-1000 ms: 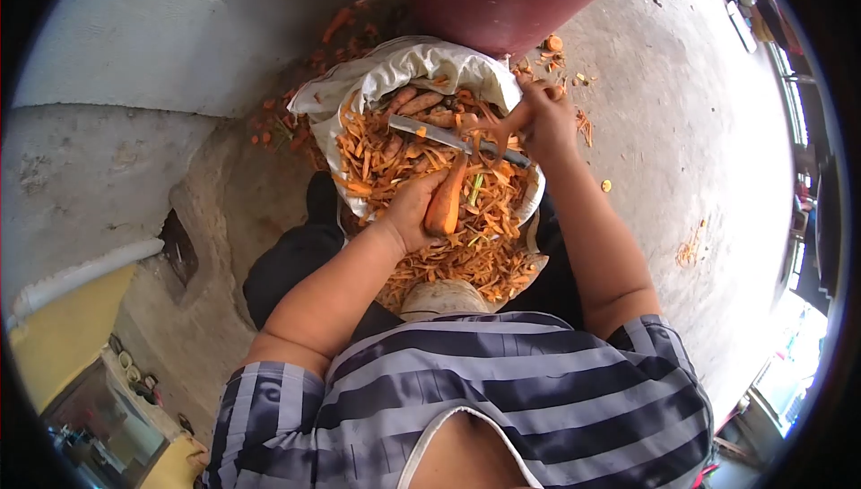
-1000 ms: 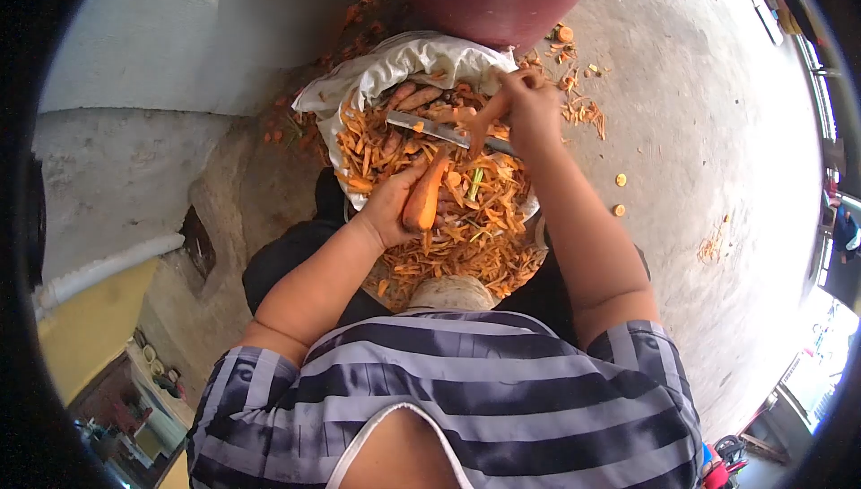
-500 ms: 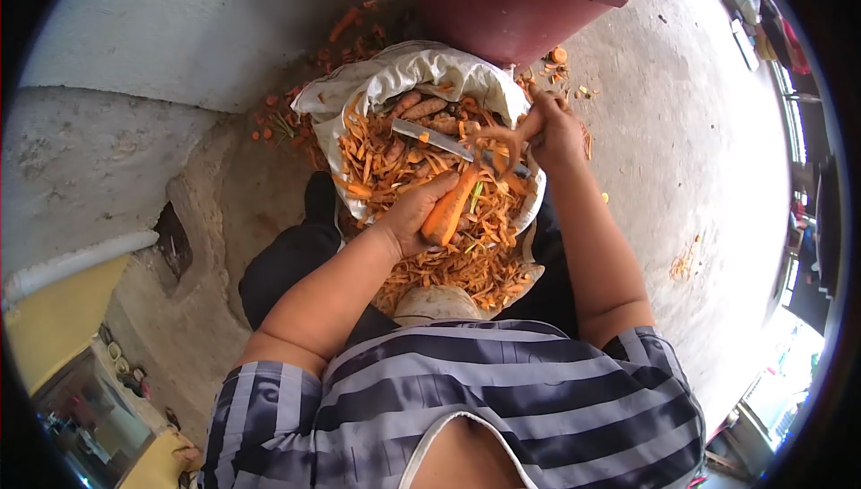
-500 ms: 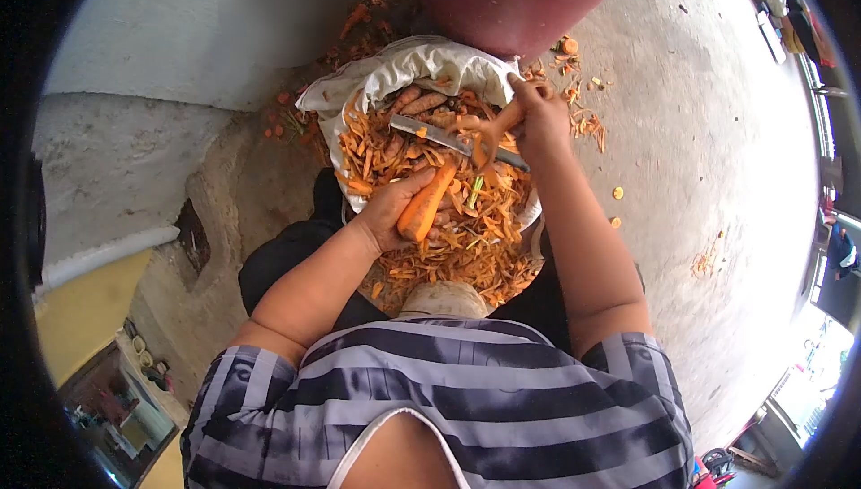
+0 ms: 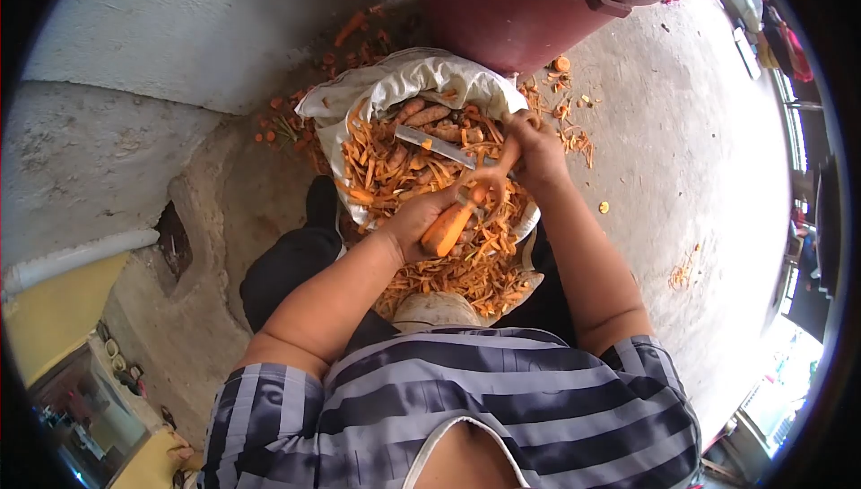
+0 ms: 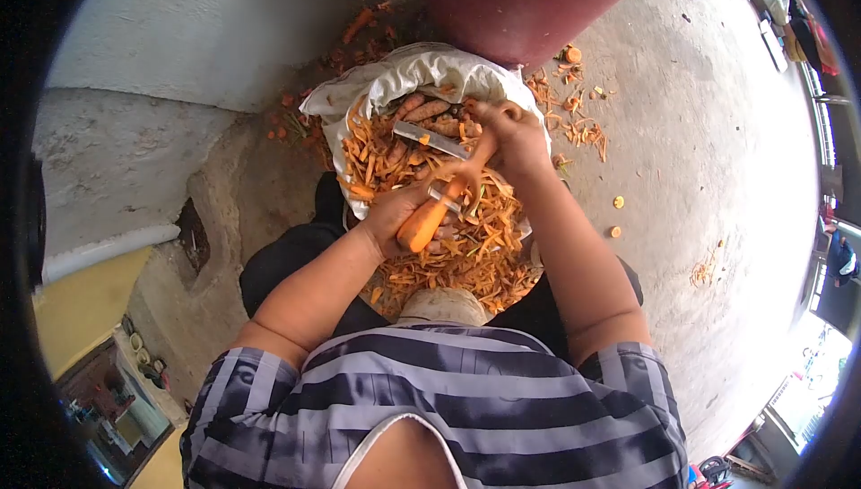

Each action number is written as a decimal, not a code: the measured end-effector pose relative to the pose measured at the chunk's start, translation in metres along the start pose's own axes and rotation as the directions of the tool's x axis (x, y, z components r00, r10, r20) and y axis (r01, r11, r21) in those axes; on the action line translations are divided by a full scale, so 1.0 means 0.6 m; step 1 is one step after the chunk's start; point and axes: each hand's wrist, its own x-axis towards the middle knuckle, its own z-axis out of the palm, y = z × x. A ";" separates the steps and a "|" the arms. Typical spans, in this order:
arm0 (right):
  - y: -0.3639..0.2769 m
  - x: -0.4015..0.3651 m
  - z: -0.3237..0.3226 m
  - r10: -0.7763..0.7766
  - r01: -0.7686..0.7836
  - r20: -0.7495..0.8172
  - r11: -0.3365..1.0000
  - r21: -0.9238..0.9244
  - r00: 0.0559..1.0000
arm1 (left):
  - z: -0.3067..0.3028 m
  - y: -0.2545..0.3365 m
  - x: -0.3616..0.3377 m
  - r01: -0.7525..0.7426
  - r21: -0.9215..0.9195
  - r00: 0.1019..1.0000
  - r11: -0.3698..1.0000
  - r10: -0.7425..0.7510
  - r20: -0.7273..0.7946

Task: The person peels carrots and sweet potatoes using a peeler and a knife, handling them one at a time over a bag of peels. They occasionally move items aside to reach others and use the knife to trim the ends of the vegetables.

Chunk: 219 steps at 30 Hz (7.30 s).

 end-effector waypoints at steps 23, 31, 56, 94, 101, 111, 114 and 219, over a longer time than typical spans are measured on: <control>0.013 -0.030 0.009 0.067 -0.027 0.172 0.974 -0.224 0.983 | 0.008 -0.004 0.003 -0.170 -0.147 0.964 0.974 0.134 -0.230; -0.004 0.054 -0.057 -0.042 0.009 -0.252 0.992 -0.130 0.967 | -0.040 -0.037 0.023 -0.138 -0.117 0.985 0.984 0.124 -0.119; 0.096 0.094 -0.032 0.108 -0.150 -0.163 0.952 -0.268 0.981 | -0.009 0.013 -0.045 -0.237 -0.023 0.935 0.971 0.222 -0.275; 0.022 -0.074 -0.015 0.177 0.038 0.107 0.352 -0.935 0.978 | -0.009 0.078 -0.118 -0.518 0.657 0.685 0.547 0.726 -0.064; 0.015 -0.074 0.008 0.310 -0.173 0.099 0.736 -0.655 0.945 | 0.006 0.070 -0.095 -0.285 0.933 0.648 0.218 0.761 0.020; 0.021 -0.020 -0.010 0.196 0.060 0.327 0.771 -0.633 0.924 | 0.001 0.064 -0.036 -0.155 0.988 0.640 -0.023 0.760 0.118; 0.020 -0.018 -0.007 0.243 0.004 0.366 0.829 -0.559 0.898 | 0.010 0.066 -0.028 -0.182 0.982 0.675 -0.041 0.721 0.155; 0.035 -0.034 0.036 -0.094 0.196 0.172 0.450 -0.871 0.981 | 0.022 0.053 0.007 -0.010 0.928 0.369 -0.372 0.861 0.349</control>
